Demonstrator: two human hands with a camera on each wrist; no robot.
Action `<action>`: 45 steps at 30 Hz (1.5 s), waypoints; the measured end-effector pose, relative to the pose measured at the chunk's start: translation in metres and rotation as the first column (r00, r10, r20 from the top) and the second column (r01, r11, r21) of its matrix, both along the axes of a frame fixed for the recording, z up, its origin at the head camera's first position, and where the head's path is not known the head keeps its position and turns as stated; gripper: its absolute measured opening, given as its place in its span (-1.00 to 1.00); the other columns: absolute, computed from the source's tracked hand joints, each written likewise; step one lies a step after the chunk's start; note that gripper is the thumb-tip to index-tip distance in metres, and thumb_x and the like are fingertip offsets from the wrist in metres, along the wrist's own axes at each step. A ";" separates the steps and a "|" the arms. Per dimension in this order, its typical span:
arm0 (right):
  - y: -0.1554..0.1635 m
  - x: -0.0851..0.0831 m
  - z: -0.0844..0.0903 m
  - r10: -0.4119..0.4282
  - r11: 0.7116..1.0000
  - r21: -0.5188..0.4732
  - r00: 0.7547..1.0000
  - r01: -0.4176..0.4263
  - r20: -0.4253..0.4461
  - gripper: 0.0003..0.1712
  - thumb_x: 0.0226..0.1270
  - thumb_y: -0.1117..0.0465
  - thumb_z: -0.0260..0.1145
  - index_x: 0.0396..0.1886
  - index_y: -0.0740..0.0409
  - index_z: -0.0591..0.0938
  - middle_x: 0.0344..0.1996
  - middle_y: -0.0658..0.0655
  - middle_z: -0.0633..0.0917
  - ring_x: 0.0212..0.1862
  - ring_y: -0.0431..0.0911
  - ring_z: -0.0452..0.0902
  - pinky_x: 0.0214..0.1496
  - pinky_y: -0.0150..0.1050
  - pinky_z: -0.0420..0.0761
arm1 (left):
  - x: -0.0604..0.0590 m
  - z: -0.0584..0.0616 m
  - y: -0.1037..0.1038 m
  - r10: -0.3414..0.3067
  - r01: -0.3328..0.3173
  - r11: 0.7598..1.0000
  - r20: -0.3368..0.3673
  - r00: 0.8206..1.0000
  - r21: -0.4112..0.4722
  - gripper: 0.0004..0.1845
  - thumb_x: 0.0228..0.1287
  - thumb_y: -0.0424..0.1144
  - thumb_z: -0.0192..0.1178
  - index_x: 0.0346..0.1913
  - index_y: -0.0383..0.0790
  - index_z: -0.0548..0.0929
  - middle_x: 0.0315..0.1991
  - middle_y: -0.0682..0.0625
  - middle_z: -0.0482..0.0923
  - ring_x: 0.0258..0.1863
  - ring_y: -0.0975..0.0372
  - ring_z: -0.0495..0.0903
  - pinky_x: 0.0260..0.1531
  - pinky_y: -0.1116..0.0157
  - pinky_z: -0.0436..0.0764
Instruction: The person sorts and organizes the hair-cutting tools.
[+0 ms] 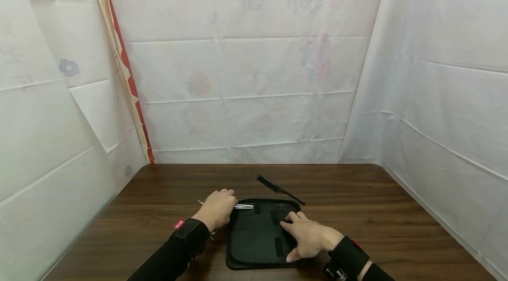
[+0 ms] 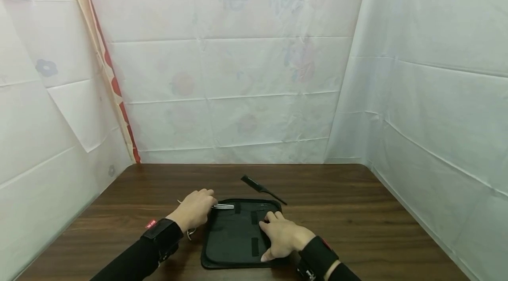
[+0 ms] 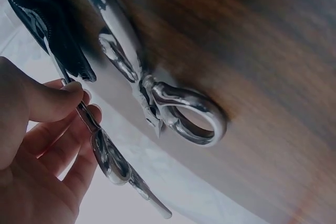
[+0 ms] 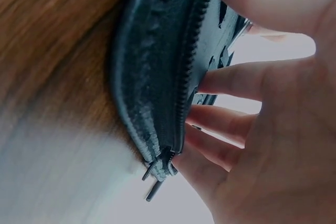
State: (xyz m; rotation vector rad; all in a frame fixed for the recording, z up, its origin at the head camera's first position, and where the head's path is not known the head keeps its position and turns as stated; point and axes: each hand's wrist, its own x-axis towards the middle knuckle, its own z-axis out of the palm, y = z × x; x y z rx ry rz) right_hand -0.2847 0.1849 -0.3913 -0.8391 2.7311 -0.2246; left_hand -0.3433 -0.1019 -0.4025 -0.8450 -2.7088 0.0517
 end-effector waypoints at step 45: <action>-0.005 -0.002 -0.001 -0.028 0.998 0.058 1.000 0.029 -0.006 -0.06 0.23 -0.17 0.49 0.51 0.10 0.39 0.34 0.10 0.35 0.33 -0.01 0.25 0.18 -0.15 0.52 | -0.011 -0.005 0.018 -0.010 0.008 0.999 0.046 0.999 0.050 -0.85 0.14 -0.48 0.44 -0.30 -0.16 0.79 -0.31 0.02 0.57 -0.16 0.07 0.62 -0.03 0.00 0.62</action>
